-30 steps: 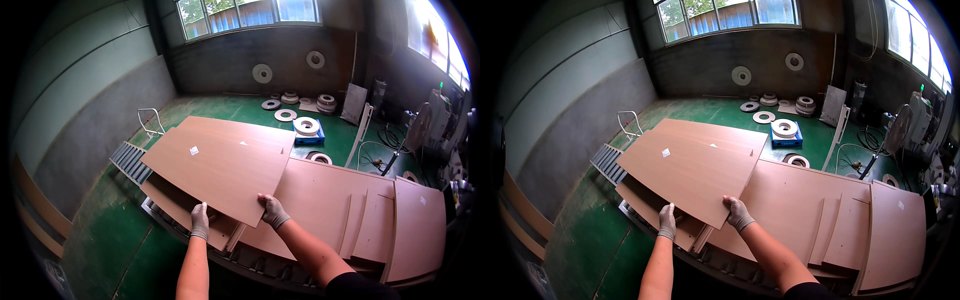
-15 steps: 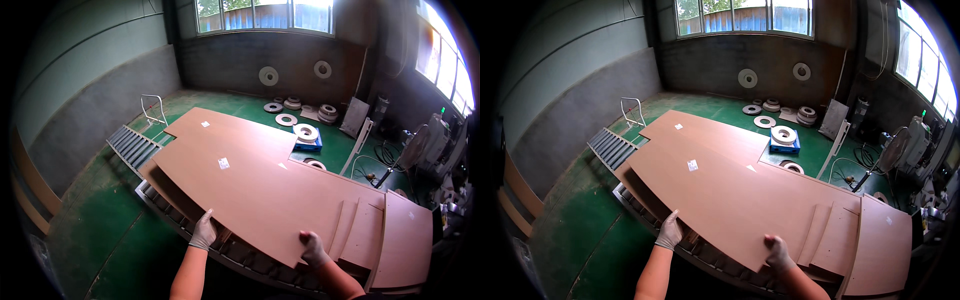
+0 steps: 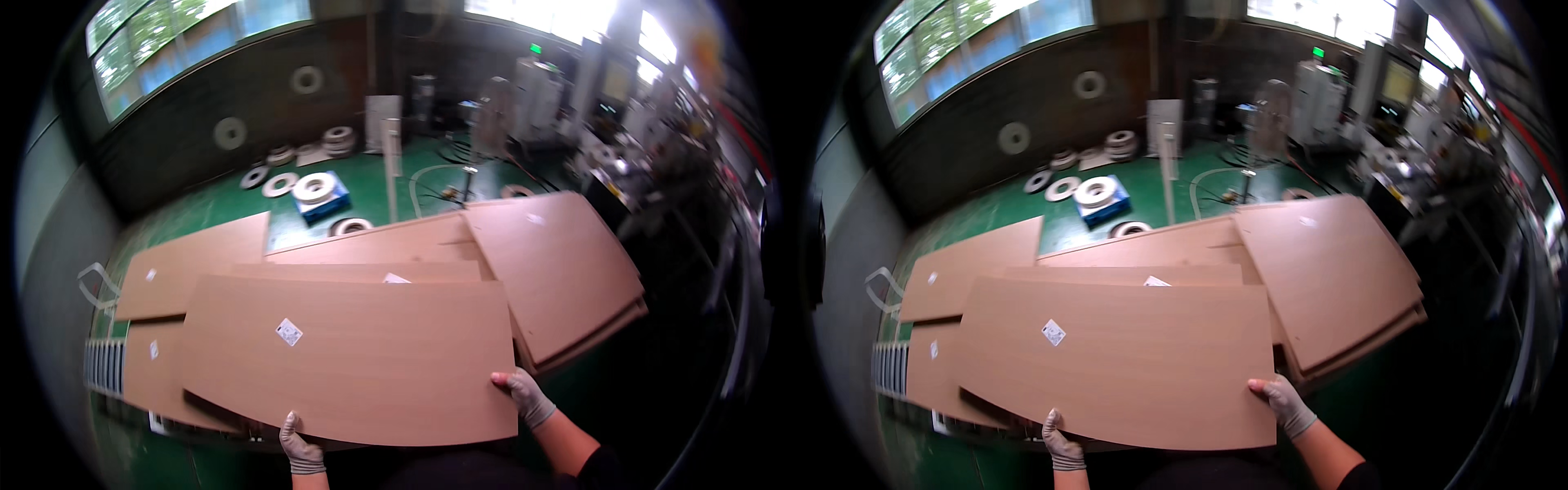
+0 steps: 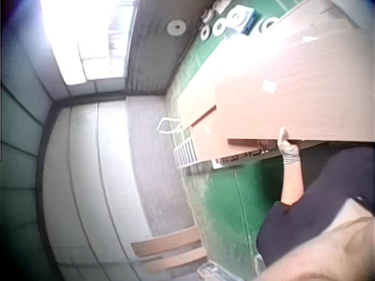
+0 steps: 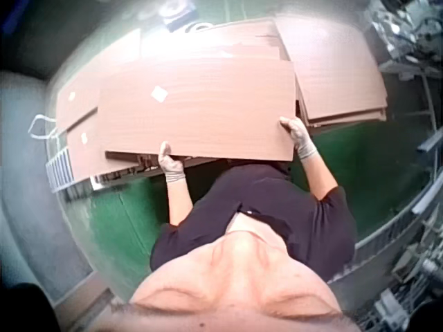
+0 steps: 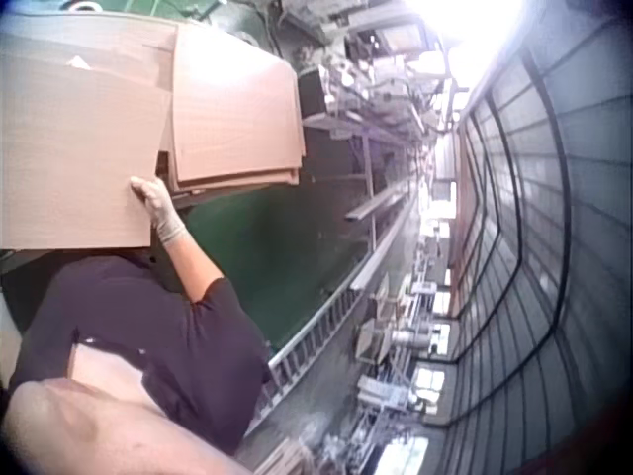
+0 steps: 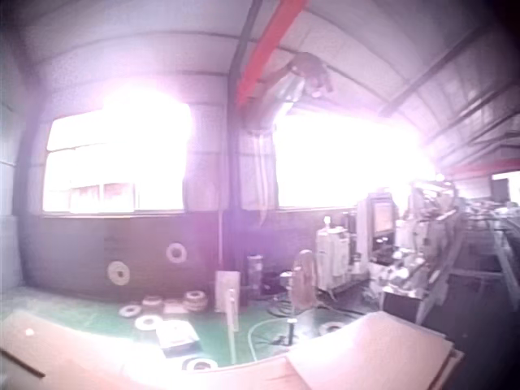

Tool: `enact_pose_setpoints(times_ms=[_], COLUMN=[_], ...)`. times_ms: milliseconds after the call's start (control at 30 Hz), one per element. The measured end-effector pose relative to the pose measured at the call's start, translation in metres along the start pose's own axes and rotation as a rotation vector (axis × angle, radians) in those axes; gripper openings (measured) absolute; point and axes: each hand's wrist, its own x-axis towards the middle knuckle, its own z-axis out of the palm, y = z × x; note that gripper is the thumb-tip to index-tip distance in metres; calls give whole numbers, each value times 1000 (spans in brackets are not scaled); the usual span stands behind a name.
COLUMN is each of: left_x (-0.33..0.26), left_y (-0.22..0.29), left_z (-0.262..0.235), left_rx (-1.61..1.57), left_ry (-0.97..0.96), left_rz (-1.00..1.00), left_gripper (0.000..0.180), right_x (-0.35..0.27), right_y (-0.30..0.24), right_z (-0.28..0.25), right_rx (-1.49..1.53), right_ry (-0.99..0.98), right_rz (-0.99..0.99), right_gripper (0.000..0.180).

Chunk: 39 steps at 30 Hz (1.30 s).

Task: The person repeatedly picks up large flat cardboard sheets from a stack and places them one by one onto a conveyor belt feeding a machine. The person handles the sheets by hand, aligning them before placement, and continues this cycle throughout the clip.

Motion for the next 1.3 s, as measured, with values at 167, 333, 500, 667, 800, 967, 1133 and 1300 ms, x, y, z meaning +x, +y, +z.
enact_pose_setpoints(times_ms=[167, 333, 500, 667, 800, 967, 1133, 1300], left_x=[-3, -13, -11, -50, -61, -74, -79, -100], left_y=[-97, -198, -315, -392, -438, -442, -470, -458], left_z=[41, 95, 112, 188, 200, 260, 276, 312], left_rx=[36, 92, 182, 270, 475, 1138, 1279, 1102], left_ry=[-159, -195, -159, -168, -281, -540, -637, -661], left_rz=[-198, -408, -553, -753, -723, -804, -921, -733], left_gripper=[48, 47, 41, 30, 39, 58, 55, 41], right_x=[-41, -96, -136, -171, -183, -171, -136, -62], right_y=[-6, -14, -25, -48, -64, -83, -184, -313], right_z=[-119, -224, -337, -406, -439, -491, -551, -620], right_rx=[145, 248, 189, 206, 258, 225, -164, -214], right_ry=[101, 245, 381, 477, 534, 594, 649, 372], right_rz=[-110, -177, -305, -320, -296, -258, -156, -276], right_gripper=[42, 47, 48, 66, 74, 79, 71, 42])
